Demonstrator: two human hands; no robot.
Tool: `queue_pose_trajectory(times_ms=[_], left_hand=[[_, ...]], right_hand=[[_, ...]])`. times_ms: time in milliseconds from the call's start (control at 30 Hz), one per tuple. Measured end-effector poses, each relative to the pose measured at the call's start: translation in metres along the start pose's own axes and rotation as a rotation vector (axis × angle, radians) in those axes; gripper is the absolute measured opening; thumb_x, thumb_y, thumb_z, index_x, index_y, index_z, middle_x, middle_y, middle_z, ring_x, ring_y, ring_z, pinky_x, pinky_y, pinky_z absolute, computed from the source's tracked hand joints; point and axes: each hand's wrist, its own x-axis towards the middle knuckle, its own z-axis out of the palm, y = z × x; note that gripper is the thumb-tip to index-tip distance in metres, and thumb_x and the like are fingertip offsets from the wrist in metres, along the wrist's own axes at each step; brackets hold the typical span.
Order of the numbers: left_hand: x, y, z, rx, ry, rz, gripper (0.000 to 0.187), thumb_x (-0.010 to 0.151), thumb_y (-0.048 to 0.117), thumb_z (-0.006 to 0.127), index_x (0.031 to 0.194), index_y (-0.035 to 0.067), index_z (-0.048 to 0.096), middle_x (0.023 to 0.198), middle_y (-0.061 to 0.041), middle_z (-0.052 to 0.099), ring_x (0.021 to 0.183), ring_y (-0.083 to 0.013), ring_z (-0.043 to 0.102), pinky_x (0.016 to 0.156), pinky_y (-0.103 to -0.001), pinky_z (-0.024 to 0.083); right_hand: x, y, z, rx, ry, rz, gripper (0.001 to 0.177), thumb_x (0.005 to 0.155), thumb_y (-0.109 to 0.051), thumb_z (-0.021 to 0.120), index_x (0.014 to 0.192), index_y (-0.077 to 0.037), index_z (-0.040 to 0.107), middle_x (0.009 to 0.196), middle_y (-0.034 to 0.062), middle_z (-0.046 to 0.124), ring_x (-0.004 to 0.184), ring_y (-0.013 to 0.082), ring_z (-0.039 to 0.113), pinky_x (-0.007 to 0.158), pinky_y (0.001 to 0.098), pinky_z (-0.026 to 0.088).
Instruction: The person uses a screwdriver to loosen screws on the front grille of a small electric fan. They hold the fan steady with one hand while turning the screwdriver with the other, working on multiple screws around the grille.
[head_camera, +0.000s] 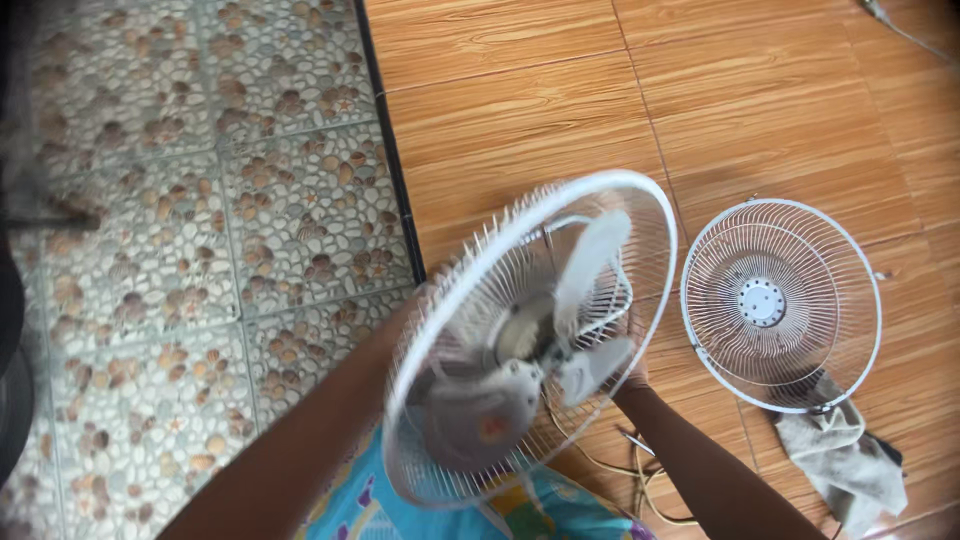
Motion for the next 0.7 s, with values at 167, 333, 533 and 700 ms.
queue_pose_trajectory(times_ms=[167, 333, 533, 700], left_hand=[[-0.014, 0.004, 0.016, 0.125, 0.078, 0.082, 0.076, 0.092, 0.063, 0.056, 0.147, 0.011, 0.054, 0.130, -0.012, 0.069, 0.114, -0.0232, 0.068, 0.096, -0.043, 0.055], [-0.016, -0.003, 0.044, 0.247, 0.133, 0.070, 0.075, 0.094, 0.064, 0.051, 0.148, 0.012, 0.053, 0.131, -0.012, 0.069, 0.113, -0.0221, 0.068, 0.096, -0.042, 0.056], [-0.020, -0.035, 0.072, 0.257, 0.092, 0.073, 0.075, 0.097, 0.065, 0.044, 0.149, 0.012, 0.053, 0.133, -0.011, 0.069, 0.113, -0.0209, 0.068, 0.096, -0.041, 0.056], [-0.054, -0.035, 0.103, 0.330, 0.300, 0.003, 0.084, 0.091, 0.075, 0.033, 0.154, 0.019, 0.040, 0.139, -0.016, 0.063, 0.120, -0.0279, 0.066, 0.100, -0.047, 0.055]], right_hand=[[-0.006, 0.025, -0.028, -0.103, -0.116, 0.005, 0.016, 0.091, -0.012, 0.059, 0.105, -0.016, 0.064, 0.107, 0.0070, 0.067, 0.102, 0.0309, 0.058, 0.093, 0.0512, 0.044], [-0.073, 0.048, -0.117, 0.639, 0.350, 0.203, 0.008, 0.107, -0.008, 0.053, 0.106, 0.000, 0.052, 0.090, 0.0164, 0.063, 0.080, 0.0270, 0.061, 0.074, 0.0439, 0.050], [-0.117, -0.007, -0.199, 1.097, 0.428, 0.065, 0.007, 0.107, -0.005, 0.052, 0.113, -0.001, 0.051, 0.100, 0.0120, 0.070, 0.084, 0.0132, 0.070, 0.074, 0.0241, 0.060], [-0.104, -0.027, -0.232, 0.988, 0.413, 0.020, 0.017, 0.097, -0.001, 0.067, 0.111, -0.001, 0.058, 0.103, 0.0127, 0.075, 0.095, 0.0159, 0.076, 0.080, 0.0262, 0.060]])
